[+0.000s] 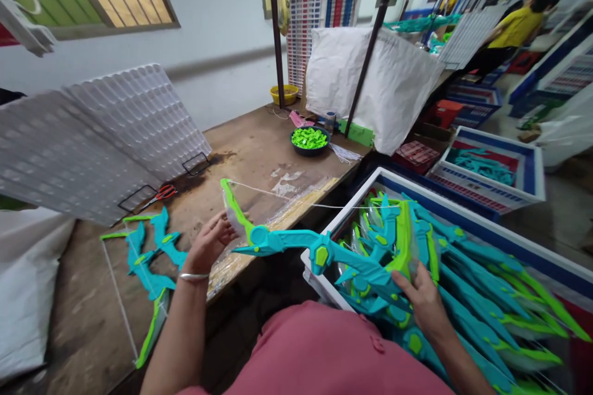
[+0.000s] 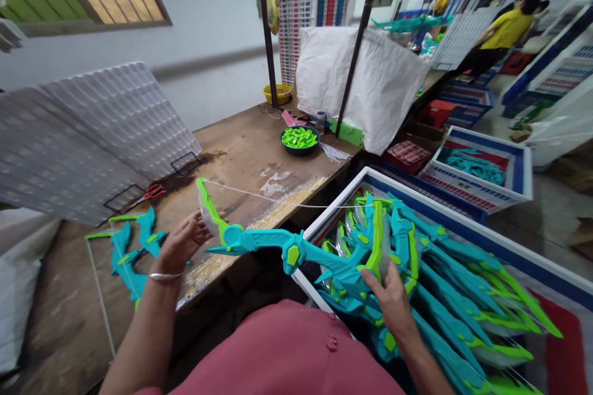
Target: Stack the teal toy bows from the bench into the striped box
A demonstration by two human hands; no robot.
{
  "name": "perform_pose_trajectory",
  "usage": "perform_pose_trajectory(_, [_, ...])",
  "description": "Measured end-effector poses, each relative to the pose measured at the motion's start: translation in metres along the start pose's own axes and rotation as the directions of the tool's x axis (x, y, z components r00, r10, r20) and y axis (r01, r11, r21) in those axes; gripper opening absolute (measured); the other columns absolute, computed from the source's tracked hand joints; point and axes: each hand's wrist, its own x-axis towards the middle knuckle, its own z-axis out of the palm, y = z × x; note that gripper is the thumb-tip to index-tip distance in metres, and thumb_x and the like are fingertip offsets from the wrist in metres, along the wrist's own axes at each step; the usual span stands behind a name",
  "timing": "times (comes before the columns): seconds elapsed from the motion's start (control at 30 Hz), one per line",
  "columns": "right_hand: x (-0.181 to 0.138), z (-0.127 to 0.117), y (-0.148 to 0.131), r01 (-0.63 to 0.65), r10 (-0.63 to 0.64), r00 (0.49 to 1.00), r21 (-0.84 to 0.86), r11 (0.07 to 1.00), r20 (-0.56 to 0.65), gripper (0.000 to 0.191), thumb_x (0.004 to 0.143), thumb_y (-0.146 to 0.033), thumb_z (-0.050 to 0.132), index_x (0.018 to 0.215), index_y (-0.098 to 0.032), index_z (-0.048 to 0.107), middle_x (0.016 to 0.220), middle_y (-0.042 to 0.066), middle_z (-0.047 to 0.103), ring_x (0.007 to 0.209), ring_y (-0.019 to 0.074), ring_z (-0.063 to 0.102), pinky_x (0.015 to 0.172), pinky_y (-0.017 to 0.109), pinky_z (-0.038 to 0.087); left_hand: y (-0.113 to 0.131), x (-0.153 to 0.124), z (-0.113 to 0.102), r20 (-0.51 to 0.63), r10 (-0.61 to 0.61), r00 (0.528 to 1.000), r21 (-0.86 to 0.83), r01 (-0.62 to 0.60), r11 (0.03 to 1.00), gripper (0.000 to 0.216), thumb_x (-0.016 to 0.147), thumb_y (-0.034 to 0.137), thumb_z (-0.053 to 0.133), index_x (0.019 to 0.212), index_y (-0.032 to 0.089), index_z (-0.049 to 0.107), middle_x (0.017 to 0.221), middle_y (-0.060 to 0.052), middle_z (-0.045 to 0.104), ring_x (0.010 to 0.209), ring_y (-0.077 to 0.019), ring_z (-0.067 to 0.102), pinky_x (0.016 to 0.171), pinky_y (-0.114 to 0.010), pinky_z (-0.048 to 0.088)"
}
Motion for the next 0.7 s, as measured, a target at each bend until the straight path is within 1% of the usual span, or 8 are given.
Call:
perform_pose_trajectory(0.07, [-0.001,-0.003,-0.001,0.009,-0.008,1.000,-0.068,0.998,0.016,0.080,0.069,-0.053,0.080,0.138,-0.026,0.050,0.135,0.007,0.064,0.129,0.0284,0.058,0.111,0.039,0.048,0.004,0.009,0.006,-0.085,0.028,0.996,0.081,-0.021,0.997,0.053,0.076,0.045,0.081,0.114,0.014,0.062,0.100,-0.012,0.072,0.077,-0.0196,0.071,0.074,-0.033,0.060])
perform_pose_trajectory(0.2, [-0.004,-0.008,0.007,0.009,0.004,0.998,-0.200,0.980,0.065,0.089,0.066,-0.058,0.080,0.141,-0.021,0.049,0.144,0.012,0.056,0.140,0.0306,0.046,0.119,0.040,0.037,0.001,0.027,0.026,-0.227,0.108,0.968,0.168,-0.071,0.983,0.065,0.066,0.044,0.087,0.115,0.018,0.053,0.069,0.004,0.064,0.055,-0.0148,0.065,0.062,-0.032,0.060])
perform_pose_trajectory(0.3, [-0.016,-0.011,0.017,-0.039,0.069,0.987,-0.201,0.979,0.145,0.090,0.069,-0.060,0.077,0.144,-0.021,0.047,0.147,0.012,0.053,0.141,0.0305,0.045,0.119,0.041,0.036,0.003,0.031,0.031,-0.126,0.067,0.990,0.220,-0.038,0.975,0.067,0.068,0.042,0.084,0.121,0.019,0.050,0.068,0.004,0.064,0.054,-0.0141,0.063,0.058,-0.031,0.060])
perform_pose_trajectory(0.4, [-0.035,-0.016,0.025,-0.168,0.216,0.949,-0.210,0.963,0.229,0.093,0.066,-0.059,0.079,0.145,-0.022,0.047,0.150,0.012,0.050,0.142,0.0307,0.044,0.118,0.042,0.037,0.006,0.026,0.033,-0.042,-0.040,0.998,0.247,0.049,0.968,0.064,0.070,0.040,0.082,0.122,0.019,0.050,0.070,0.002,0.064,0.055,-0.0151,0.064,0.057,-0.032,0.059])
perform_pose_trajectory(0.53, [-0.044,-0.029,0.025,-0.264,0.341,0.901,-0.286,0.921,0.266,0.089,0.060,-0.060,0.082,0.137,-0.023,0.056,0.145,0.011,0.056,0.139,0.0326,0.048,0.113,0.040,0.044,0.001,0.020,0.040,-0.101,-0.101,0.990,0.235,0.122,0.964,0.058,0.068,0.036,0.081,0.115,0.018,0.051,0.068,0.003,0.062,0.053,-0.0148,0.062,0.052,-0.031,0.057])
perform_pose_trajectory(0.6, [-0.034,-0.038,0.018,-0.217,0.347,0.870,-0.359,0.908,0.351,0.075,0.062,-0.060,0.080,0.125,-0.022,0.066,0.129,0.012,0.067,0.126,0.0349,0.059,0.105,0.043,0.050,-0.005,0.020,0.046,-0.165,-0.088,0.982,0.218,0.124,0.968,0.057,0.067,0.036,0.080,0.112,0.018,0.051,0.065,0.004,0.059,0.049,-0.0139,0.059,0.048,-0.029,0.055])
perform_pose_trajectory(0.67, [-0.017,-0.041,0.006,-0.073,0.307,0.826,-0.450,0.890,0.472,0.055,0.067,-0.060,0.076,0.105,-0.020,0.074,0.108,0.012,0.073,0.106,0.0356,0.067,0.094,0.046,0.055,-0.009,0.020,0.053,-0.201,-0.078,0.977,0.222,0.123,0.967,0.056,0.068,0.038,0.079,0.111,0.018,0.051,0.063,0.005,0.058,0.046,-0.0131,0.057,0.046,-0.027,0.053])
perform_pose_trajectory(0.7, [-0.009,-0.039,-0.003,0.033,0.236,0.841,-0.481,0.876,0.487,0.050,0.068,-0.060,0.074,0.099,-0.020,0.075,0.103,0.012,0.073,0.101,0.0359,0.068,0.092,0.047,0.055,-0.011,0.021,0.057,-0.207,-0.070,0.976,0.230,0.118,0.966,0.054,0.069,0.040,0.078,0.110,0.018,0.051,0.062,0.006,0.058,0.045,-0.0128,0.056,0.046,-0.027,0.053])
